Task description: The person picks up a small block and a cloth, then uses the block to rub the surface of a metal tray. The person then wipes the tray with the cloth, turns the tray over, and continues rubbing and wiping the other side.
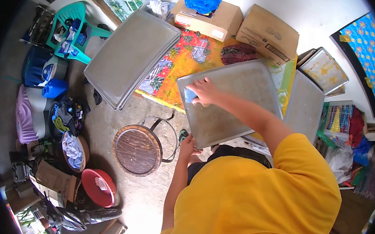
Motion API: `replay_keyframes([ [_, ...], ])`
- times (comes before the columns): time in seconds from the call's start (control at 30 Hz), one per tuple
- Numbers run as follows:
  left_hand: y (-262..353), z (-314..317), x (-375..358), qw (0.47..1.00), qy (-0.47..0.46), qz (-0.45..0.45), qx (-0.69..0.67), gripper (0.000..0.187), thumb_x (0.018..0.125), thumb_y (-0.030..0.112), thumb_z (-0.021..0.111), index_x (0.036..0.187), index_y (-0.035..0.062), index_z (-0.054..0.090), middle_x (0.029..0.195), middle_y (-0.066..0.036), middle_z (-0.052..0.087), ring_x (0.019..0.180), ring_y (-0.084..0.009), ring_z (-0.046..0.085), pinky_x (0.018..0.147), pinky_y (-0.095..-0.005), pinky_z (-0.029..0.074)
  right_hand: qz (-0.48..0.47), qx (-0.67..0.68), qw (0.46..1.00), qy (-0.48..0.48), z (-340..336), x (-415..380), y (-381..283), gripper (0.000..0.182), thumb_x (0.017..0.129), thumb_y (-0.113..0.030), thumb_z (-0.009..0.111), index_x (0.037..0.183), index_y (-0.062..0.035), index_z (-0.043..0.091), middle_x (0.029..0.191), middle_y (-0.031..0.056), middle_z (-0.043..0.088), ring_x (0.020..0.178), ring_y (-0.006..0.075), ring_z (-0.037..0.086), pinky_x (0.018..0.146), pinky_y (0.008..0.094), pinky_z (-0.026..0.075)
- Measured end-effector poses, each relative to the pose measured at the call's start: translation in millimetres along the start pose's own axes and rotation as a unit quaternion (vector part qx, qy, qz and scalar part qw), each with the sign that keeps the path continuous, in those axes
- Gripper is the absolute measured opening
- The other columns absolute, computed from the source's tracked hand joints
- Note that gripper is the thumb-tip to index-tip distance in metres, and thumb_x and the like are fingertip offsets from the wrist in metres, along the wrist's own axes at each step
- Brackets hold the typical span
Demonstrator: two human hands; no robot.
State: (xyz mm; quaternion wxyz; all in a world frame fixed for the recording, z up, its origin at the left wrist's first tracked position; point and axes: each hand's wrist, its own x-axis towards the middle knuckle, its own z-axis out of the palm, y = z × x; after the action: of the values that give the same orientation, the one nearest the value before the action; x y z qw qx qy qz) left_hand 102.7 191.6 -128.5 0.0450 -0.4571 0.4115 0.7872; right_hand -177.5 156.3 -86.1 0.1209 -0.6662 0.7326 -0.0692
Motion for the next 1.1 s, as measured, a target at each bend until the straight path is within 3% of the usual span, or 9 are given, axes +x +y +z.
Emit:
replay_keyframes([
  [0.1,1,-1,6,0.999,0.044,0.002,0.022,0.044,0.098,0.021,0.046,0.139,0.0050,0.042,0.092,-0.015,0.067,0.058,-0.0236,0.068,0.048,-0.0302,0.058,0.059,-0.011,0.990,0.125,1,3,23,0.064,0.069,-0.042,0.076,0.122,-0.0167,0.051,0.109,0.0077,0.060,0.106,0.0267,0.055,0.092,0.0483,0.033],
  [0.23,38,5,10,0.995,0.084,0.010,0.051,0.040,0.096,0.017,0.043,0.133,0.0022,0.049,0.093,-0.016,0.066,0.056,-0.0240,0.067,0.044,-0.0290,0.057,0.223,0.024,0.958,0.177,-6,24,51,0.059,0.071,-0.039,0.074,0.121,-0.0161,0.052,0.101,0.0088,0.062,0.102,0.0277,0.058,0.091,0.0520,0.035],
  [0.27,40,4,12,0.996,0.077,0.017,0.050,0.040,0.096,0.018,0.044,0.133,0.0016,0.049,0.093,-0.016,0.066,0.056,-0.0240,0.067,0.045,-0.0293,0.057,0.220,0.045,0.967,0.122,-5,20,34,0.059,0.071,-0.041,0.075,0.120,-0.0162,0.052,0.104,0.0095,0.061,0.103,0.0277,0.058,0.090,0.0515,0.035],
  [0.4,39,3,12,0.996,0.080,0.006,0.025,0.040,0.096,0.018,0.045,0.131,-0.0003,0.050,0.093,-0.017,0.066,0.056,-0.0245,0.067,0.046,-0.0288,0.057,0.117,-0.018,0.984,0.135,19,-9,-15,0.062,0.071,-0.044,0.074,0.121,-0.0147,0.052,0.107,0.0091,0.060,0.102,0.0284,0.058,0.087,0.0495,0.037],
  [0.6,31,1,4,0.995,0.085,0.008,-0.048,0.041,0.094,0.016,0.049,0.129,-0.0045,0.049,0.092,-0.018,0.066,0.062,-0.0249,0.068,0.051,-0.0299,0.059,0.381,0.024,0.905,0.188,1,-9,40,0.065,0.073,-0.044,0.073,0.124,-0.0131,0.049,0.103,0.0095,0.060,0.099,0.0275,0.058,0.087,0.0492,0.037],
  [0.8,26,-4,0,0.992,0.049,-0.007,-0.116,0.044,0.091,0.013,0.052,0.131,-0.0046,0.046,0.096,-0.016,0.066,0.068,-0.0233,0.068,0.058,-0.0314,0.059,0.272,0.051,0.954,0.114,17,-36,-60,0.061,0.075,-0.038,0.074,0.123,-0.0115,0.049,0.110,0.0115,0.061,0.102,0.0303,0.059,0.087,0.0502,0.041],
  [0.97,30,-11,-6,0.995,0.035,-0.011,-0.094,0.047,0.088,0.007,0.052,0.133,-0.0032,0.044,0.099,-0.013,0.065,0.073,-0.0214,0.066,0.065,-0.0323,0.057,0.446,0.076,0.865,0.217,-8,-70,34,0.063,0.077,-0.039,0.071,0.126,-0.0086,0.046,0.107,0.0148,0.060,0.101,0.0348,0.059,0.082,0.0503,0.047],
  [1.07,28,-13,-10,0.988,-0.001,-0.023,-0.154,0.051,0.085,0.002,0.051,0.135,-0.0030,0.041,0.098,-0.012,0.064,0.077,-0.0212,0.066,0.066,-0.0331,0.055,0.557,0.131,0.800,0.179,2,-102,38,0.063,0.077,-0.040,0.071,0.127,-0.0089,0.046,0.108,0.0154,0.059,0.101,0.0341,0.059,0.079,0.0498,0.048],
  [1.1,30,-13,-9,0.988,-0.003,-0.023,-0.154,0.052,0.084,0.001,0.051,0.135,-0.0027,0.041,0.096,-0.011,0.063,0.076,-0.0208,0.065,0.066,-0.0330,0.055,0.523,0.123,0.823,0.184,14,-99,17,0.062,0.077,-0.039,0.071,0.125,-0.0087,0.047,0.110,0.0154,0.059,0.101,0.0341,0.059,0.079,0.0496,0.048],
])
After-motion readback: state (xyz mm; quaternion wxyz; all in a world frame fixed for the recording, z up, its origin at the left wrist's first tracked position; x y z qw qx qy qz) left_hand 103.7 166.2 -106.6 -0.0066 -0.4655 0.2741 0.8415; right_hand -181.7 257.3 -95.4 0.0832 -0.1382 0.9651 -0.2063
